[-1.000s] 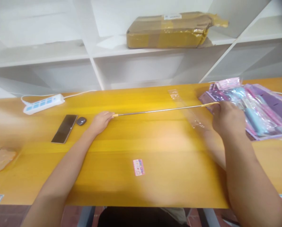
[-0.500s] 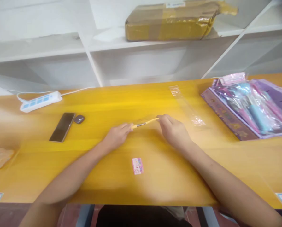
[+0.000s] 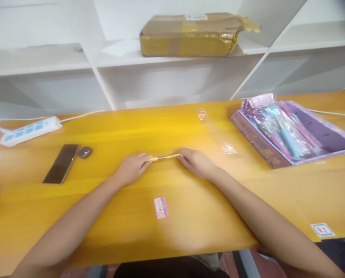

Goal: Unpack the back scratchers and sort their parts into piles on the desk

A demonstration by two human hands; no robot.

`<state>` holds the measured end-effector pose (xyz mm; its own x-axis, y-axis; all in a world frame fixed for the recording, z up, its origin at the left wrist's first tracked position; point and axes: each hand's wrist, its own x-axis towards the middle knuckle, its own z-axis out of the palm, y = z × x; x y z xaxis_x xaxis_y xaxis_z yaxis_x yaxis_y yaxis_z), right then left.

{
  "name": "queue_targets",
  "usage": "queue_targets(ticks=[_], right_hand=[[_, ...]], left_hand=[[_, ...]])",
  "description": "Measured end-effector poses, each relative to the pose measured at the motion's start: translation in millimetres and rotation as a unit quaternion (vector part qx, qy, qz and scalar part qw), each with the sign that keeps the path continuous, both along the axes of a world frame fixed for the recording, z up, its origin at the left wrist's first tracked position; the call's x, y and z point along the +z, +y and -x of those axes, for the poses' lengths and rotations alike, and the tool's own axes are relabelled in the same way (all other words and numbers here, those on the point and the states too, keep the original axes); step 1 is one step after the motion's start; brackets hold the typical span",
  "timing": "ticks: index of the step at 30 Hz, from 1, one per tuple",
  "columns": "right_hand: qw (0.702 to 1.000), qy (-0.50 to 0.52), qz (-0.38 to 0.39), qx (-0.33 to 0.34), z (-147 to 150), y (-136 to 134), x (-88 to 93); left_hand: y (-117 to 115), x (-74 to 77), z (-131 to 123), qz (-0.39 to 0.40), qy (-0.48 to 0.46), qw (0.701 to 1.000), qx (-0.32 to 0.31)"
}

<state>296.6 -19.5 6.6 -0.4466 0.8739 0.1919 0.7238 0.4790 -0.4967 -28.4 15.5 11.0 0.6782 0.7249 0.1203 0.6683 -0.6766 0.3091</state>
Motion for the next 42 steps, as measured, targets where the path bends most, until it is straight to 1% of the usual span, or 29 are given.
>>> queue_targets(ticks=[2, 4, 6, 7, 8, 9, 11, 12, 13, 14, 15, 18, 20, 21, 23, 24, 26, 27, 28, 29, 31, 32, 34, 36, 37, 38, 40, 41, 42], right_hand=[[1.0, 0.012, 0.011, 0.007, -1, 0, 3.9], [0.999, 0.015, 0.022, 0.03, -7, 2, 9.9], [1.0, 0.007, 0.003, 0.027, -21, 5, 16.2], [1.0, -0.005, -0.024, -0.005, -31, 7, 18.4], [0.996, -0.022, -0.061, -0.06, -43, 9, 19.4], [0.985, -0.047, -0.1, -0.133, -56, 11, 19.1], [0.939, -0.11, -0.15, -0.289, -85, 15, 13.9], [0.913, -0.141, -0.148, -0.352, -99, 17, 9.5], [0.893, -0.167, -0.128, -0.398, -111, 18, 4.4], [0.88, -0.185, -0.099, -0.426, -122, 20, -0.8], [0.877, -0.189, -0.063, -0.438, -131, 21, -5.6], [0.896, -0.126, 0.03, -0.425, -139, 28, -13.7], [0.908, -0.044, 0.052, -0.413, -130, 33, -12.1], [0.911, 0.009, 0.049, -0.41, -120, 34, -9.6], [0.906, 0.153, 0.025, -0.393, -93, 31, -2.0], [0.896, 0.238, 0.012, -0.375, -75, 27, 2.5], [0.871, 0.39, 0.003, -0.3, -35, 11, 11.4], [0.867, 0.428, 0.006, -0.256, -15, 0, 15.4], [0.875, 0.434, 0.018, -0.212, 6, -12, 18.6], [0.892, 0.416, 0.043, -0.17, 25, -25, 21.1], [0.929, 0.349, 0.092, -0.079, 57, -49, 23.3], [0.941, 0.32, 0.103, -0.04, 68, -57, 23.0], [0.949, 0.292, 0.116, 0.019, 82, -68, 19.8], [0.94, 0.308, 0.144, 0.043, 84, -68, 13.9], [0.927, 0.33, 0.174, 0.04, 83, -66, 10.5], [0.909, 0.359, 0.211, 0.029, 80, -63, 7.2], [0.861, 0.427, 0.274, -0.016, 75, -55, 2.2], [0.839, 0.458, 0.291, -0.041, 73, -52, 0.8], [0.825, 0.48, 0.294, -0.059, 73, -48, 0.2]], left_hand=[[1, 0.4, 0, -0.001, 0.002, 1.0, -0.001], [2, 0.6, 0, 0.0, 0.002, 1.0, -0.004], [2, 0.8, 0, 0.001, -0.001, 1.0, -0.005], [2, 0.9, 0, 0.002, -0.003, 1.0, -0.005], [2, 1.0, 0, 0.005, -0.004, 1.0, -0.004], [2, 1.2, 0, 0.007, -0.006, 1.0, -0.002], [1, 1.5, -1, 0.013, -0.009, 1.0, 0.0], [1, 1.7, -1, 0.016, -0.012, 1.0, 0.001], [0, 1.7, -2, 0.019, -0.015, 1.0, 0.003], [0, 1.6, -2, 0.022, -0.018, 1.0, 0.004], [0, 1.2, -2, 0.025, -0.023, 0.999, 0.005], [0, -1.1, 0, 0.032, -0.045, 0.998, 0.009], [1, -2.6, 2, 0.039, -0.064, 0.997, 0.007], [2, -2.6, 2, 0.042, -0.08, 0.996, 0.007], [-1, -0.4, 0, 0.062, -0.135, 0.989, 0.019], [-4, 2.0, -3, 0.083, -0.174, 0.981, 0.037], [-14, 8.6, -12, 0.147, -0.247, 0.955, 0.075], [-22, 12.2, -17, 0.184, -0.271, 0.941, 0.086], [-29, 15.5, -23, 0.217, -0.283, 0.931, 0.08], [-37, 18.2, -28, 0.246, -0.289, 0.923, 0.06], [-50, 20.7, -36, 0.295, -0.307, 0.905, 0.015], [-54, 20.3, -39, 0.312, -0.32, 0.895, 0.006], [-58, 16.9, -42, 0.33, -0.349, 0.877, 0.013], [-56, 12.1, -42, 0.347, -0.372, 0.86, 0.036], [-53, 9.9, -41, 0.358, -0.379, 0.852, 0.046], [-51, 8.3, -40, 0.373, -0.384, 0.843, 0.055], [-47, 7.0, -38, 0.399, -0.387, 0.828, 0.073], [-46, 7.3, -38, 0.405, -0.383, 0.827, 0.076], [-47, 8.1, -38, 0.406, -0.378, 0.829, 0.074]])
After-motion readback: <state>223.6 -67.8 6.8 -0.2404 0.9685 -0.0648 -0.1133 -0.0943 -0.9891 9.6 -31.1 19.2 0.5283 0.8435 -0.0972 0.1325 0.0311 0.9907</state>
